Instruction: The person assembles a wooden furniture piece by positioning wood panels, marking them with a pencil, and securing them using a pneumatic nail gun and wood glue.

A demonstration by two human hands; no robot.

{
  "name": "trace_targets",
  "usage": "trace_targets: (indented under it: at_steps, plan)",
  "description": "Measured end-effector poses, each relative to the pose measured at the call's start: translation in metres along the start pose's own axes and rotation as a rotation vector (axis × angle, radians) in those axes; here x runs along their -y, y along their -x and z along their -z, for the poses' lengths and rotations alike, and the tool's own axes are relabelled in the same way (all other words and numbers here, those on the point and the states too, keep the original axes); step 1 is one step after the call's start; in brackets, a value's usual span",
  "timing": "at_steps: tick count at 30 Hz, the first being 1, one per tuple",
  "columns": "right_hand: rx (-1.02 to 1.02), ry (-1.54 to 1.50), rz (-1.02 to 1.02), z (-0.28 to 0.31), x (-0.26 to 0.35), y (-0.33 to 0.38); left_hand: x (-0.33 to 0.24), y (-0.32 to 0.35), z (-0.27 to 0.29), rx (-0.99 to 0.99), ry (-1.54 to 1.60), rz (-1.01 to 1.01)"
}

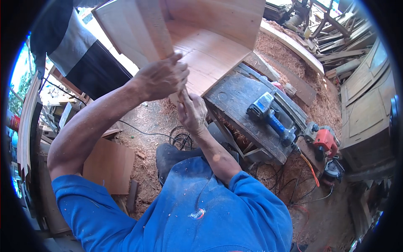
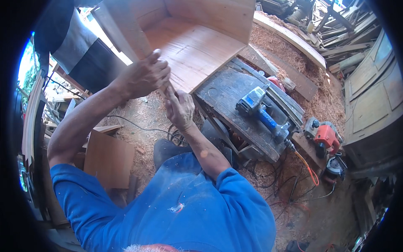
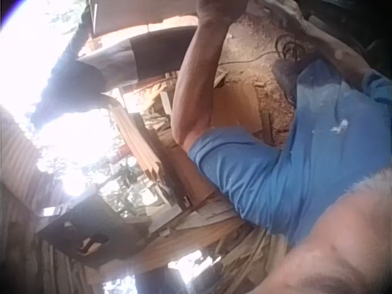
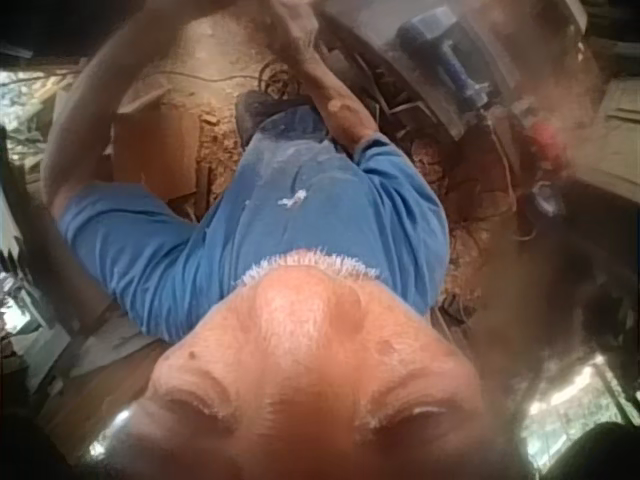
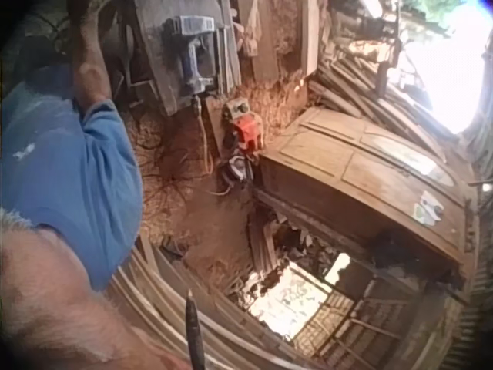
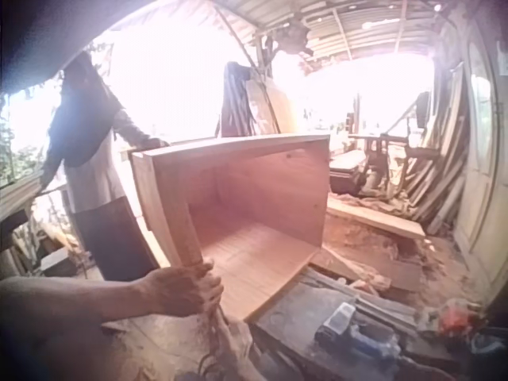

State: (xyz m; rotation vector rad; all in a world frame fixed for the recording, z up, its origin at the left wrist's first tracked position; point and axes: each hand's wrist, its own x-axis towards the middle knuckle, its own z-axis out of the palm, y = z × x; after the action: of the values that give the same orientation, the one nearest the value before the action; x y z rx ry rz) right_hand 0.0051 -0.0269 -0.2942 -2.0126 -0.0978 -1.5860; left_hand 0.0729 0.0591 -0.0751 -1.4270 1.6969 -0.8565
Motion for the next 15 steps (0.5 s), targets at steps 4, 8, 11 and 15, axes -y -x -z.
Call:
trace_targets:
  at_steps: [4, 8, 11, 15]
  plan:
    - [-0.012, -0.049, -0.036, -0.005, 0.007, 0.002, 0.0, 0.01, 0.009, 0.085, -0.012, 0.0]
    - [0.004, -0.037, -0.039, -0.004, 0.001, -0.002, 0.004, 0.009, 0.005, 0.022, 0.015, -0.013]
    - [0.171, -0.088, -0.14, 0.031, -0.003, -0.013, 0.004, 0.007, 0.001, -0.024, 0.046, 0.012]
    - [-0.377, -0.333, 0.022, 0.167, 0.012, -0.092, 0.0, 0.014, 0.015, 0.182, 0.068, 0.049]
